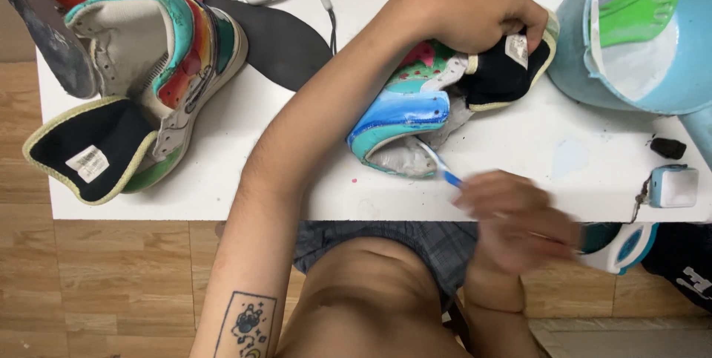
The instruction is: Applying white liquid to the interior of a sneaker using a toothbrush
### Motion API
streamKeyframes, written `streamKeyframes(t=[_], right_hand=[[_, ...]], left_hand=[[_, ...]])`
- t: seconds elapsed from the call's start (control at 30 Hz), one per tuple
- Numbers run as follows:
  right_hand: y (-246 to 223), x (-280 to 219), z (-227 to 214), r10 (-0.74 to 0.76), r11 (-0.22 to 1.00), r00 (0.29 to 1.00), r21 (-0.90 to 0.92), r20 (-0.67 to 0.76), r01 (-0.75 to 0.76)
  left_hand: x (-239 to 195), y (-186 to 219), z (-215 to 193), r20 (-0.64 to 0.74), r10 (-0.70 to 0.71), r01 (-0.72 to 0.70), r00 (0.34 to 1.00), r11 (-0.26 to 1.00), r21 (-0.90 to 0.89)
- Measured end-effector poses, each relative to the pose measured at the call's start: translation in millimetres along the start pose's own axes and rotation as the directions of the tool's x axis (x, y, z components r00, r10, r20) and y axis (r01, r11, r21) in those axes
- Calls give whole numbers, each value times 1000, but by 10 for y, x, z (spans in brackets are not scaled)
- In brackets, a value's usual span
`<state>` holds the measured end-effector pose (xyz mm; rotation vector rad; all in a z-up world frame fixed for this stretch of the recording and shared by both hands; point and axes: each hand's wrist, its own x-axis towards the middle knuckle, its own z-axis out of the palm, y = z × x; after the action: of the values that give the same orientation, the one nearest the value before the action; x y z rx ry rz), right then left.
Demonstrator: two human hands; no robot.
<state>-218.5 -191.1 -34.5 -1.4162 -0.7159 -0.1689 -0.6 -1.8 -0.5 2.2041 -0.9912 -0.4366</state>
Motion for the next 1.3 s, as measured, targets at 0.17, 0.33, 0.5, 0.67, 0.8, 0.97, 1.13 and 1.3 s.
streamKeyframes(t=[0.17,0.33,0.5,0.67,0.8,0.97,1.13,1.3], right_hand=[[36,90,365,-193,950,980,245,-36,196],[-328,26,453,-337,941,930,-38,-145,335],[-703,58,248,39,980,947,-195,318,25],[-255,39,614,-518,844,845,-80,135,530],[-504,244,970,-594,791,771,6,-230,611],[676,-1217,1016,-75,816,-24,-76,-997,573],[-485,-201,428,-429,900,862,-46,-269,433],[-582,-81,123,-468,878,883,-97,40,469]], left_hand=[[-51,74,-56,33,-30,30,999,1000,-8],[-17,-9,-19,19,-10,10,1000,1000,-16],[-36,64,-68,13,-1,0,1000,999,42],[-82,97,-69,80,-80,80,994,997,-3],[-93,174,-90,71,-87,86,994,996,15],[-64,22,-67,33,-6,7,999,1000,-25],[-70,20,-10,35,-5,7,999,999,-38],[-134,176,-104,88,-165,164,982,986,18]])
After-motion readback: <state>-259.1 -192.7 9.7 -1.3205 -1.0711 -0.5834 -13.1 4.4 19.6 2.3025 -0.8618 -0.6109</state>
